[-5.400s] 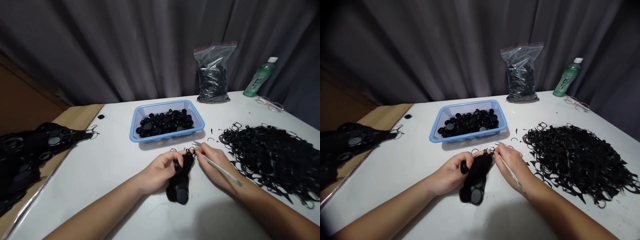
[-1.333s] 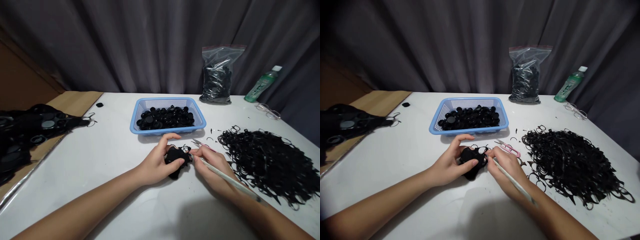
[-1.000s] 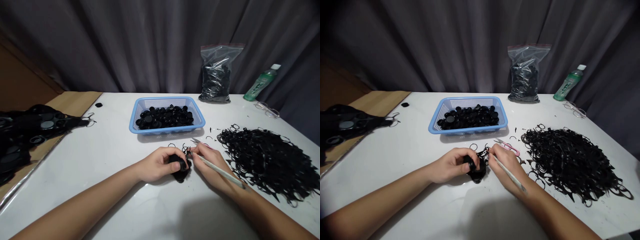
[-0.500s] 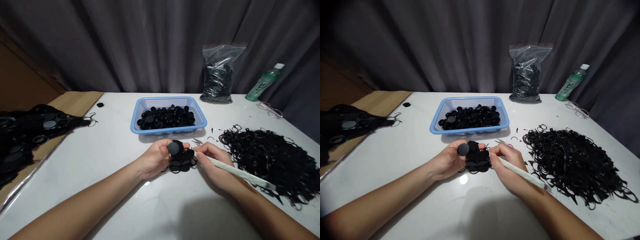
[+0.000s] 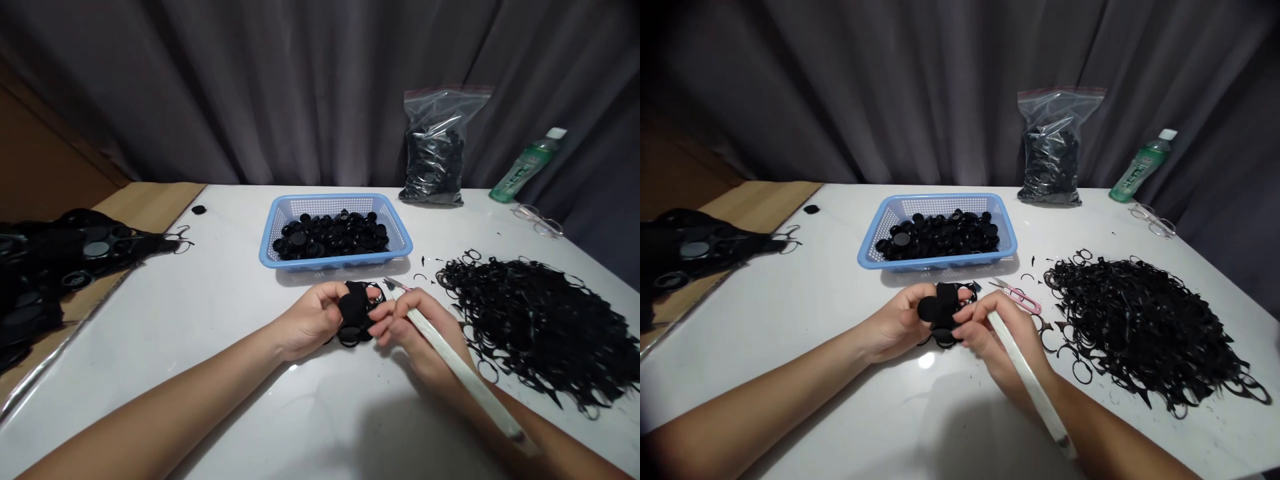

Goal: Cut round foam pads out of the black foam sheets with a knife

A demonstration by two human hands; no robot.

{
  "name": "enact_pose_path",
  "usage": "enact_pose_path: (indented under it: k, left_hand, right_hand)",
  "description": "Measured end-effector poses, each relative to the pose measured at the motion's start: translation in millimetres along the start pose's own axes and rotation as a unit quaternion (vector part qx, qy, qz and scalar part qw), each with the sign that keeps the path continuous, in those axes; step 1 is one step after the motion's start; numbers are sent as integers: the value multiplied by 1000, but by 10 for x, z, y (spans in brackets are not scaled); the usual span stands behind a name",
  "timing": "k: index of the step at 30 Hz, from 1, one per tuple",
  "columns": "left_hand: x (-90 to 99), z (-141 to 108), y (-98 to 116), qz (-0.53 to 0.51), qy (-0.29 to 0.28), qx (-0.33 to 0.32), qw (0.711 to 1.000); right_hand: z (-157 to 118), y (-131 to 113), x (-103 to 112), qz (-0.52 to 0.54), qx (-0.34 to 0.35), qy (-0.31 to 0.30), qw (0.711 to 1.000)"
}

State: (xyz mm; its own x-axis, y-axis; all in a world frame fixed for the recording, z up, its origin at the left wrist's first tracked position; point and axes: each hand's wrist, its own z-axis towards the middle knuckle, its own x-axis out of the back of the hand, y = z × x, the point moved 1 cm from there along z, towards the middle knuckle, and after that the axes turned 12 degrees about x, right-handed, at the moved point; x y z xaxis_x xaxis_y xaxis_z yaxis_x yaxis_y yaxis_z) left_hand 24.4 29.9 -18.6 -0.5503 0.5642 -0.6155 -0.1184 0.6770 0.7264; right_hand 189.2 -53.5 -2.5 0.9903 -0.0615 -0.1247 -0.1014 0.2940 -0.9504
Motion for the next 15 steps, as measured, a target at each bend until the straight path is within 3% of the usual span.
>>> enact_pose_path:
  k: [3, 8, 15]
  left_hand:
    - [-2, 3, -2, 17, -8, -10, 1000]
    - [-5, 7, 12, 48, 26, -30, 998]
    - [8, 15, 23, 69, 95, -42, 992]
  right_hand:
    - [46, -29, -68, 12, -10, 6, 1000]
    - [174, -107, -177, -18, -46, 3, 999]
    - [688, -40, -94, 95, -53, 126, 986]
